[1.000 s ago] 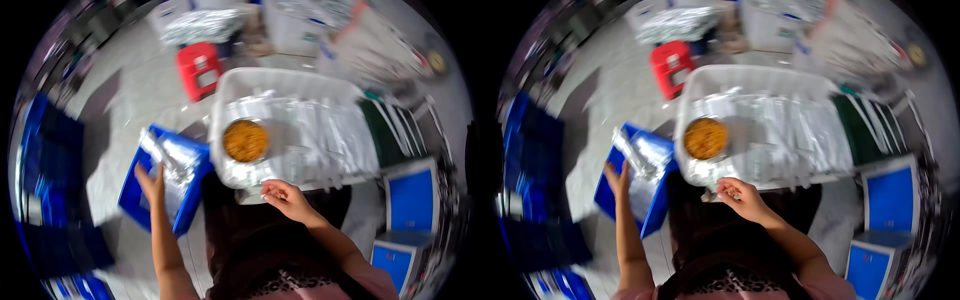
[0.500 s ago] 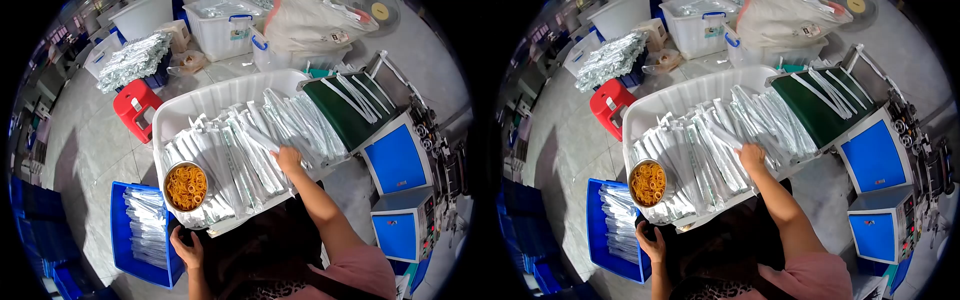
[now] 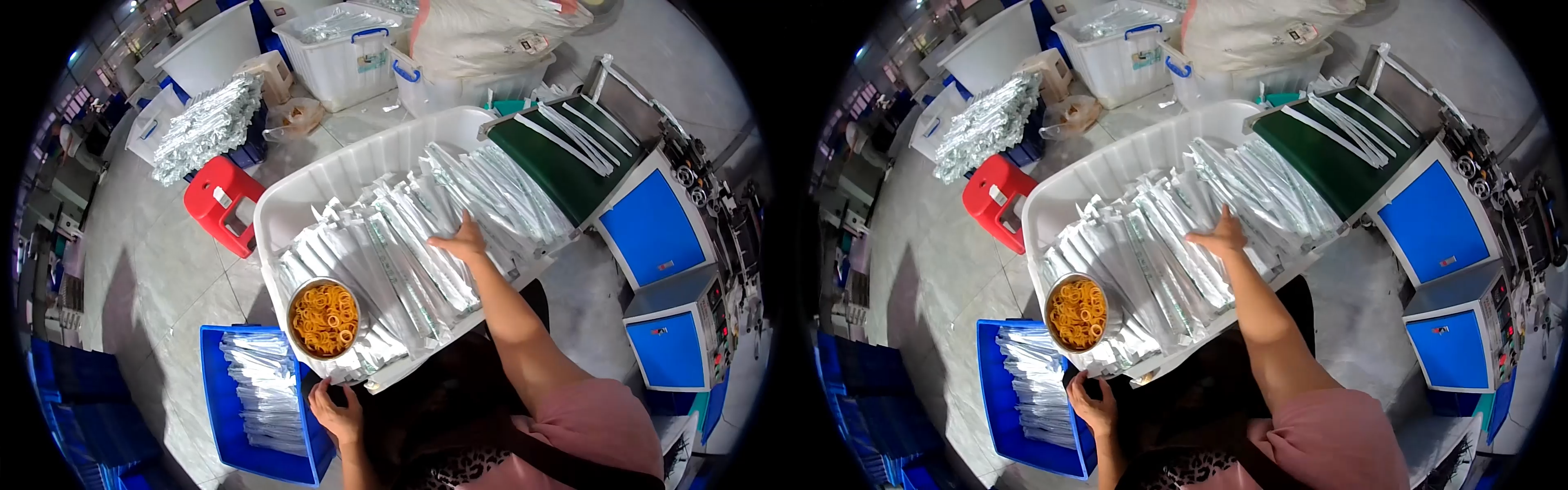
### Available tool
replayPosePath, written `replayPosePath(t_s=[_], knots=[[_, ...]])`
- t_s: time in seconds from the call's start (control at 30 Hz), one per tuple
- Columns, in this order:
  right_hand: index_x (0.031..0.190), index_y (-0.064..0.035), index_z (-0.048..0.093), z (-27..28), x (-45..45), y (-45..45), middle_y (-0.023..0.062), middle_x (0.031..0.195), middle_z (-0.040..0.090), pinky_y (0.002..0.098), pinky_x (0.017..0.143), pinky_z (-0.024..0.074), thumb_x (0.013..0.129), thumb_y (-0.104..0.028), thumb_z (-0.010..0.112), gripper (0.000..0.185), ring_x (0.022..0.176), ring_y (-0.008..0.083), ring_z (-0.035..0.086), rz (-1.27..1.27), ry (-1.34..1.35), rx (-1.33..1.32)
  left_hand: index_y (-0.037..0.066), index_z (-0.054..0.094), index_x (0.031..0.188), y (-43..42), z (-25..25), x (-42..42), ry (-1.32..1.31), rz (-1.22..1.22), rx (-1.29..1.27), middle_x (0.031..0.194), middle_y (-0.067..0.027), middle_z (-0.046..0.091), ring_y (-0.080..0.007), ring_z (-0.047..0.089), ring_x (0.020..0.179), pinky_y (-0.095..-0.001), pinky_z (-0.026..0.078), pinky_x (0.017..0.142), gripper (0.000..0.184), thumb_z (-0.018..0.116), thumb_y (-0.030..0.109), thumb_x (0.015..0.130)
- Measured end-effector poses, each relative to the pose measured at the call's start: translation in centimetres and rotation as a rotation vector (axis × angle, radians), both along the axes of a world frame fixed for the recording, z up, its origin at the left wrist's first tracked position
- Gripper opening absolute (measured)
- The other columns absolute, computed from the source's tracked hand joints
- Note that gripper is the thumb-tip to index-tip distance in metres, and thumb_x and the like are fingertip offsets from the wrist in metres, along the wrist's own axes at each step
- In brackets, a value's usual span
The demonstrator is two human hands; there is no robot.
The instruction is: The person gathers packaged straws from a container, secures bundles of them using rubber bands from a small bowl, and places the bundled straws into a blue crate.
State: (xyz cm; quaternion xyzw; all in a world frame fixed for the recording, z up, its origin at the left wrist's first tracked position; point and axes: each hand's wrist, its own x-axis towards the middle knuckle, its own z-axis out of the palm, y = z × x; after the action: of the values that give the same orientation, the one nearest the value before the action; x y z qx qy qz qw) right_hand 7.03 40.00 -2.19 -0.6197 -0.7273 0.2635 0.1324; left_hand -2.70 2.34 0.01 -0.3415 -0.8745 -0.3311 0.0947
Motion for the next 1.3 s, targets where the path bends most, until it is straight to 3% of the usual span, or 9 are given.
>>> replayPosePath(t_s=[0.13, 0.2, 0.33, 0.67, 0.87, 0.9, 1.1, 1.2, 1.3], knots=[[0.122, 0.0002, 0.043, 2.1, 0.8, -0.6, 0.0202, 0.122, 0.045, 0.0377, 0.094, 0.0354, 0.05, -0.061, 0.071, 0.098, 0.116, 0.0275, 0.043, 0.201, -0.294, -0.179, 0.002, 0.053, 0.093, 0.0, -0.1, -0.3, 0.043, -0.041, -0.008, 0.089, -0.0118, 0.055, -0.0309, 0.051, 0.088, -0.0399, 0.039, 0.078, 0.032, 0.064, 0.009, 0.064], [0.119, 0.0002, 0.044, 2.7, -0.2, -1.2, 0.0209, 0.123, 0.043, 0.0498, 0.095, 0.0302, 0.052, -0.053, 0.073, 0.091, 0.116, 0.0323, 0.042, 0.377, -0.215, -0.253, 0.001, 0.054, 0.088, 0.7, 0.5, -0.4, 0.036, -0.042, -0.013, 0.085, -0.014, 0.055, -0.0321, 0.05, 0.083, -0.0399, 0.041, 0.075, 0.026, 0.064, 0.006, 0.064], [0.124, -0.0009, 0.038, 3.5, -1.4, -4.5, 0.0215, 0.129, 0.03, 0.0455, 0.096, 0.0303, 0.054, -0.048, 0.072, 0.09, 0.118, 0.0365, 0.033, 0.417, -0.296, -0.13, 0.002, 0.056, 0.089, 1.4, 0.7, -0.2, 0.035, -0.009, -0.052, 0.083, -0.013, 0.055, -0.0312, 0.05, 0.084, -0.0385, 0.041, 0.075, 0.027, 0.064, 0.007, 0.064], [0.123, -0.0012, 0.031, 3.9, -1.2, -6.6, 0.0181, 0.106, 0.051, 0.0409, 0.083, 0.0427, 0.053, -0.031, 0.075, 0.088, 0.099, 0.0334, 0.052, 0.424, -0.257, -0.096, 0.002, 0.055, 0.085, 1.6, 0.1, -0.2, 0.144, -0.055, -0.107, 0.08, -0.0128, 0.056, -0.0314, 0.05, 0.08, -0.0397, 0.041, 0.073, 0.024, 0.061, 0.007, 0.063], [0.123, 0.0008, 0.036, 1.6, 1.8, -1.7, 0.0204, 0.114, 0.051, 0.0317, 0.088, 0.0394, 0.045, -0.024, 0.082, 0.094, 0.107, 0.0308, 0.049, 0.286, 0.279, -0.358, 0.001, 0.055, 0.087, 0.9, -0.4, -0.4, 0.148, -0.062, -0.097, 0.081, -0.013, 0.056, -0.0311, 0.051, 0.08, -0.039, 0.042, 0.073, 0.023, 0.062, 0.007, 0.066], [0.132, 0.0026, 0.022, 3.3, 2.4, -0.7, 0.0222, 0.126, 0.04, 0.0309, 0.093, 0.0345, 0.05, -0.026, 0.081, 0.105, 0.116, 0.0292, 0.041, 0.349, 0.27, -0.609, 0.001, 0.054, 0.088, 0.9, -0.1, -0.1, 0.133, -0.063, -0.094, 0.081, -0.0126, 0.057, -0.0309, 0.051, 0.081, -0.0392, 0.042, 0.073, 0.023, 0.061, 0.005, 0.067], [0.119, 0.0013, 0.043, 4.1, 5.5, 1.8, 0.0161, 0.111, 0.052, 0.0325, 0.085, 0.0411, 0.056, -0.025, 0.079, 0.078, 0.101, 0.0252, 0.052, 0.256, 0.516, -0.83, 0.001, 0.052, 0.095, 0.8, 2.4, 3.3, 0.116, -0.023, 0.127, 0.087, -0.0129, 0.054, -0.0251, 0.053, 0.081, -0.0318, 0.043, 0.073, 0.026, 0.056, -0.001, 0.069], [0.119, 0.0031, 0.042, 3.0, 7.2, 2.1, 0.0168, 0.106, 0.054, 0.0285, 0.076, 0.0449, 0.065, -0.028, 0.073, 0.07, 0.091, 0.0209, 0.057, 0.275, 0.821, -0.887, -0.002, 0.05, 0.098, 4.7, 4.4, 5.4, -0.35, -0.482, 0.15, 0.096, -0.011, 0.055, -0.0178, 0.054, 0.085, -0.0292, 0.044, 0.074, 0.023, 0.054, -0.003, 0.075], [0.109, 0.0015, 0.053, 2.6, 7.9, 1.7, 0.0097, 0.094, 0.06, 0.026, 0.07, 0.0464, 0.073, -0.024, 0.068, 0.047, 0.083, 0.0147, 0.059, 0.257, 0.939, -1.069, -0.003, 0.046, 0.11, 15.0, 5.0, 6.5, -1.035, -0.484, 0.254, 0.1, -0.011, 0.055, -0.0166, 0.052, 0.099, -0.0279, 0.042, 0.083, 0.037, 0.062, 0.009, 0.079]])
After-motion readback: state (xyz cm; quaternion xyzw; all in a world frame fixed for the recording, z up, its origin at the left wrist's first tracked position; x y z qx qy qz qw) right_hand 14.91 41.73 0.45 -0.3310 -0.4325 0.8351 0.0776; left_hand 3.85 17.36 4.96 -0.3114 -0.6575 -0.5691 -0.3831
